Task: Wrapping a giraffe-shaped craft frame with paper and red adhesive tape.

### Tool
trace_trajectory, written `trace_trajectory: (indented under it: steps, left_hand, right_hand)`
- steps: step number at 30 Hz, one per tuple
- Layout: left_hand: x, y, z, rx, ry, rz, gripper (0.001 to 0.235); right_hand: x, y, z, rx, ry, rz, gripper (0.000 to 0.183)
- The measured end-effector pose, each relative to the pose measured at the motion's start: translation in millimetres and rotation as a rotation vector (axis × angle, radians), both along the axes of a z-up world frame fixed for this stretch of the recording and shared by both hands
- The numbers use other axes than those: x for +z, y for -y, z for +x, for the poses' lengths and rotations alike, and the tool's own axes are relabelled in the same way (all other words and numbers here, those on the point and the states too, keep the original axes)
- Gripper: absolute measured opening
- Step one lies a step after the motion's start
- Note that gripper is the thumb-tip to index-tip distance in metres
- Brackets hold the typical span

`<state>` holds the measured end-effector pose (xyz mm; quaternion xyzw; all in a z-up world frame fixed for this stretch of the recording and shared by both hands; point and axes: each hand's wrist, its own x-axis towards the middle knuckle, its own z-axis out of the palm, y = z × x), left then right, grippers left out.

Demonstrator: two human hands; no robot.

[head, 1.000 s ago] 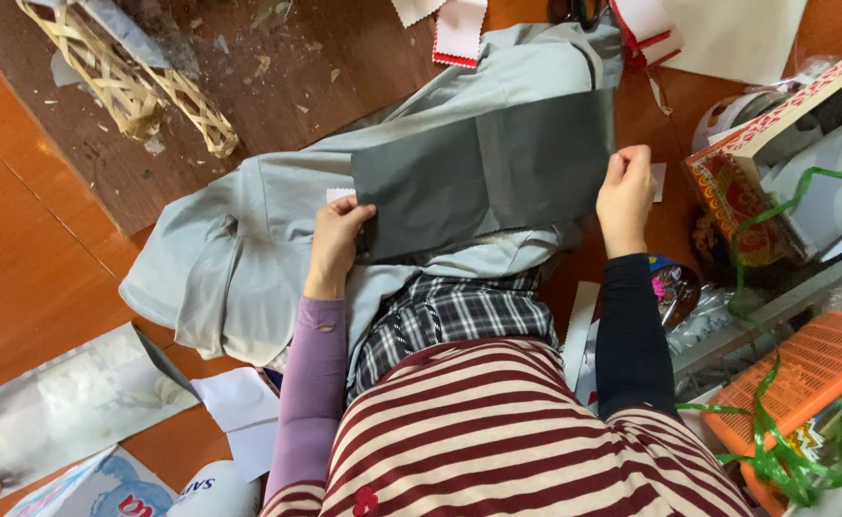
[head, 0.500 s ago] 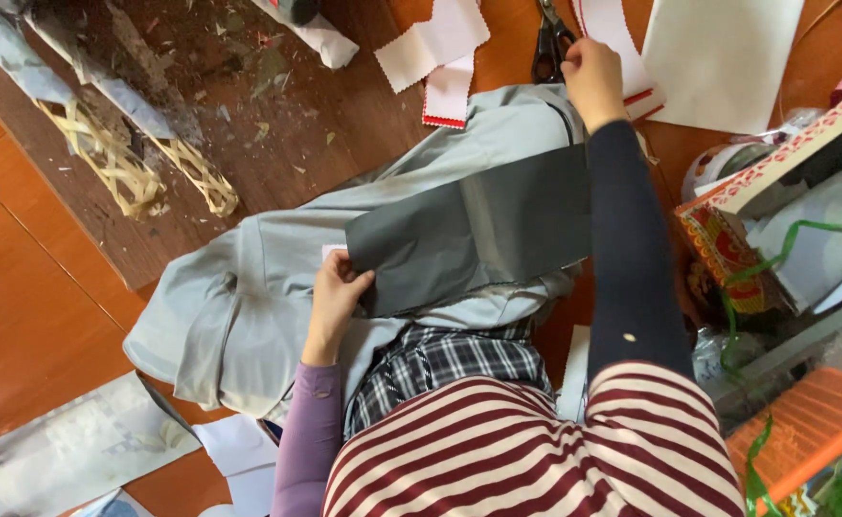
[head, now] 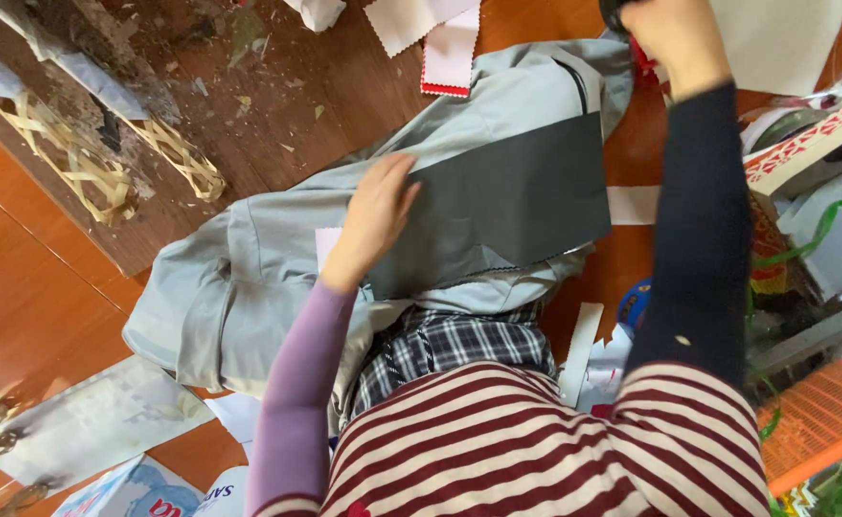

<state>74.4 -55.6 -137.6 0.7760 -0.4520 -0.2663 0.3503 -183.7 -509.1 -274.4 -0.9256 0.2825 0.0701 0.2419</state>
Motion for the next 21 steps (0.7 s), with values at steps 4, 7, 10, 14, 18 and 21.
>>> trace_trajectory:
  steps: [4,7,10,14,18,21]
  left_hand:
    - [-66,49,2,-0.225,-0.23,0.052,0.027]
    - [-62,68,13,-0.298,-0.447,0.169,0.033]
    - [-57,78,26,-0.383,-0.533,0.231,0.041]
    - [-39,78,29,-0.45,-0.552,0.339,0.033]
    - [-27,73,28,-0.437,-0.562,0.248,0.033]
    - [-2,75,29,-0.36,-0.811,0.147,0.024]
  right_hand:
    - [222,-113,53,-0.214,0.143,0.347,0.06]
    - [297,-173,36,-0.329,0.067,0.709,0.085]
    - [298,-213,-12,-0.51,-0.039,1.111,0.073]
    - [322,-266,-30,-0.257,-0.191,1.144,0.08]
    - [331,-287,-49,-0.187,-0.451,0.961,0.082]
    - [323,-293,-75,-0.122,-0.523,0.903,0.073]
